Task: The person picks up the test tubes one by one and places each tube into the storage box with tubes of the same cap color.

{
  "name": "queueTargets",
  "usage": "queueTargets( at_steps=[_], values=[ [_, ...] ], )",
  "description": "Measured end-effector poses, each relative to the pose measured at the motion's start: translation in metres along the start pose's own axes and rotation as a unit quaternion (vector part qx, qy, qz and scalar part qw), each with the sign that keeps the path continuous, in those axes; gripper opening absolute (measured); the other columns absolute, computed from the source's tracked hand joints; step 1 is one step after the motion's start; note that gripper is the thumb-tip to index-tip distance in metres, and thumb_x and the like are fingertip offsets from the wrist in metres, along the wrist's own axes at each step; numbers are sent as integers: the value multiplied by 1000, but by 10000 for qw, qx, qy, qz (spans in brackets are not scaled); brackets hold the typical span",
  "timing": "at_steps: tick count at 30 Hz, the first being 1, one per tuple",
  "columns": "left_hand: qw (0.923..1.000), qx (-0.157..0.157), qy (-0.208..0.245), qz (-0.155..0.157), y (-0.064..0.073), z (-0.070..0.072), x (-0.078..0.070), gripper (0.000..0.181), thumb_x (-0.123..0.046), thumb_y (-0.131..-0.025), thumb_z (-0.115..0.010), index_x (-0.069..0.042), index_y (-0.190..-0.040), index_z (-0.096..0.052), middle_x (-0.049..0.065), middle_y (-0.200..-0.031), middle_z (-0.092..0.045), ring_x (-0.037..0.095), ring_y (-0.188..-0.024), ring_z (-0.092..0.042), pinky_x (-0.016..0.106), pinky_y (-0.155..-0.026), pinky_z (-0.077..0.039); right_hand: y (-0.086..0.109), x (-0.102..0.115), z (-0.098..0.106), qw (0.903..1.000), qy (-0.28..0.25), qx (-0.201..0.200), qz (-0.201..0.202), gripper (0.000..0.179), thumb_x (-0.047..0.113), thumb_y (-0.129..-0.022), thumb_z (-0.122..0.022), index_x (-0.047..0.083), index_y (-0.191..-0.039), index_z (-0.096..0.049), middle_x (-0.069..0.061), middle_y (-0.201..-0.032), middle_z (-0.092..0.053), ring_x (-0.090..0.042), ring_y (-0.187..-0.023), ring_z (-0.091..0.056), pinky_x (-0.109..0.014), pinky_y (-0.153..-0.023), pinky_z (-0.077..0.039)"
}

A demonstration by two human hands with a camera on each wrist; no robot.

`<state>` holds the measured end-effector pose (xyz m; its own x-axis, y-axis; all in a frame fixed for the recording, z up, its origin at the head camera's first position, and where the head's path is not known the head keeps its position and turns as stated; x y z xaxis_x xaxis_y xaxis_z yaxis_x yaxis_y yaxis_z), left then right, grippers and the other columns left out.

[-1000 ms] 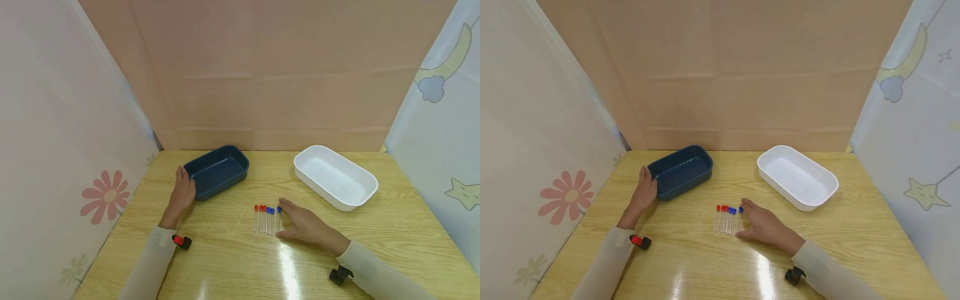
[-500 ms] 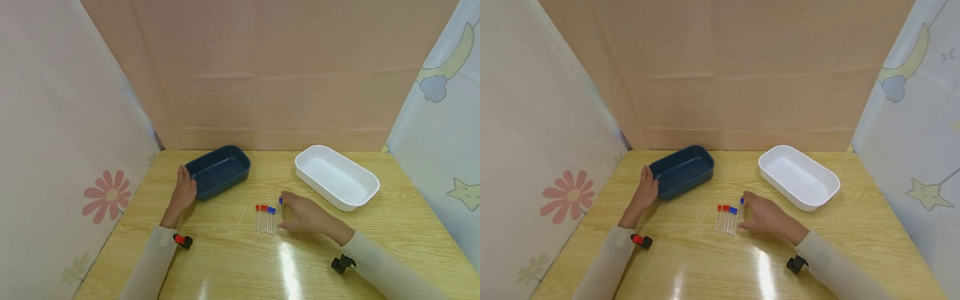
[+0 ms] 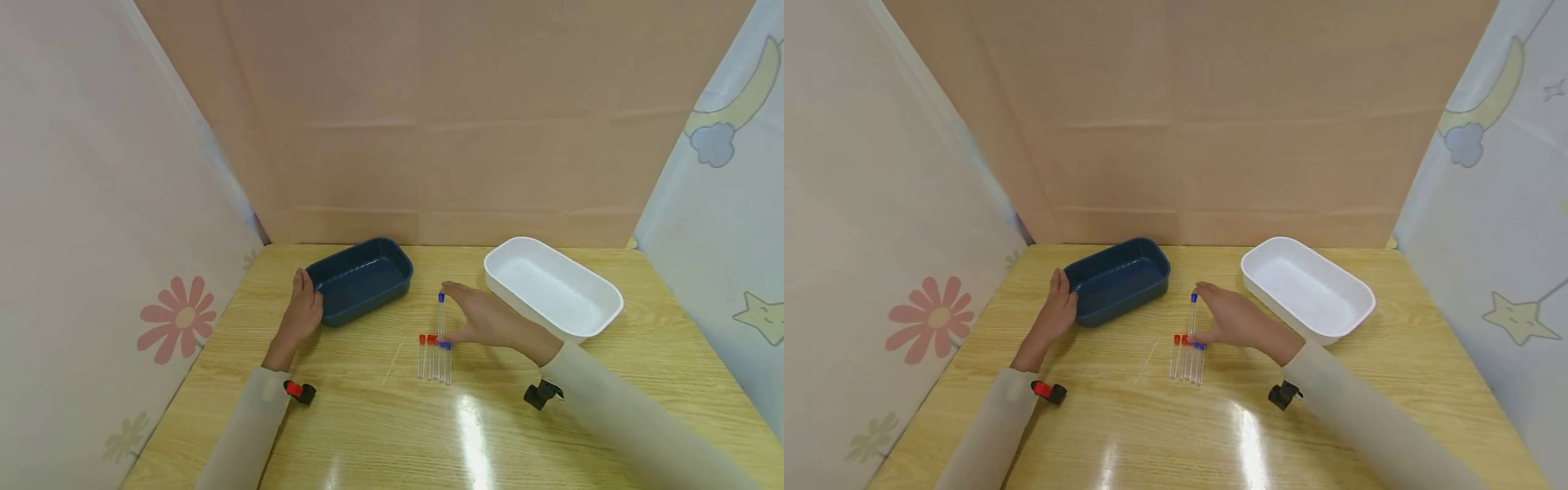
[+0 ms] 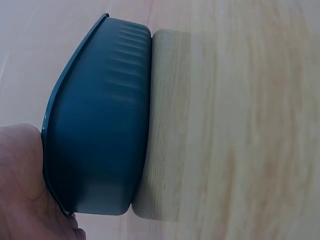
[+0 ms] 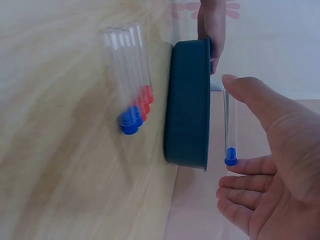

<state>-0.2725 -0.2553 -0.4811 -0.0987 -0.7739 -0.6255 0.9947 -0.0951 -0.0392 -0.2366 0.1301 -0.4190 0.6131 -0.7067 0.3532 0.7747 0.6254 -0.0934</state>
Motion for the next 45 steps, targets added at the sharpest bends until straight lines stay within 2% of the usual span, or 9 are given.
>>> queueTargets(
  at_steps=[12, 20, 26, 33, 45],
  values=[
    [9999, -90, -15, 63, -1, 0, -1, 66, -23, -111, -25, 7, -157, 11, 18, -165, 24, 36, -153, 12, 56, -120, -14, -56, 11, 11, 9994, -231, 24, 269, 96, 52, -84, -79, -4, -152, -40, -22, -153, -45, -41, -136, -49, -53, -108, -42],
    [9998, -181, -44, -4, -1, -1, -2, 66, -22, -110, -25, 6, -156, 13, 19, -165, 23, 36, -153, 12, 56, -121, -14, -87, 15, 11, 9988, -473, 74, 121, 96, 52, -83, -81, 1, -153, -41, -17, -154, -46, -37, -139, -46, -52, -111, -39],
    [9998, -172, -2, 25, 4, 0, -4, 66, -22, -110, -25, 4, -156, 14, 17, -165, 24, 35, -153, 12, 55, -121, -14, -108, 16, 2, 9987, -461, 179, 102, 99, 57, -83, -79, 1, -154, -39, -17, -155, -45, -35, -140, -45, -49, -113, -38],
    [9997, -227, -76, 76, 8, 1, -6, 65, -21, -110, -25, 6, -157, 12, 18, -165, 22, 36, -154, 10, 55, -121, -15, -131, 15, -6, 9977, -661, 111, 136, 97, 55, -84, -78, 1, -154, -40, -18, -153, -47, -35, -138, -47, -49, -112, -39],
    [9997, -188, -83, 102, 8, 0, -10, 66, -21, -110, -27, 3, -157, 14, 16, -165, 23, 34, -154, 10, 53, -121, -15, -156, 18, -25, 9959, -858, 253, 137, 96, 54, -84, -79, -1, -153, -41, -18, -149, -51, -34, -135, -51, -47, -110, -42]
  ],
)
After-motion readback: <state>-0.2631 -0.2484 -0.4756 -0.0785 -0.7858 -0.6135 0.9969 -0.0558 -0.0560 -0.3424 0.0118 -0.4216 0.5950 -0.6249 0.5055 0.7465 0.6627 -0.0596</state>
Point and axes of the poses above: each hand's wrist, its own y-axis away from the middle knuckle, its own z-axis out of the back of the hand, x = y × z, the point moved 2 cm from there along -y, towards the middle knuckle
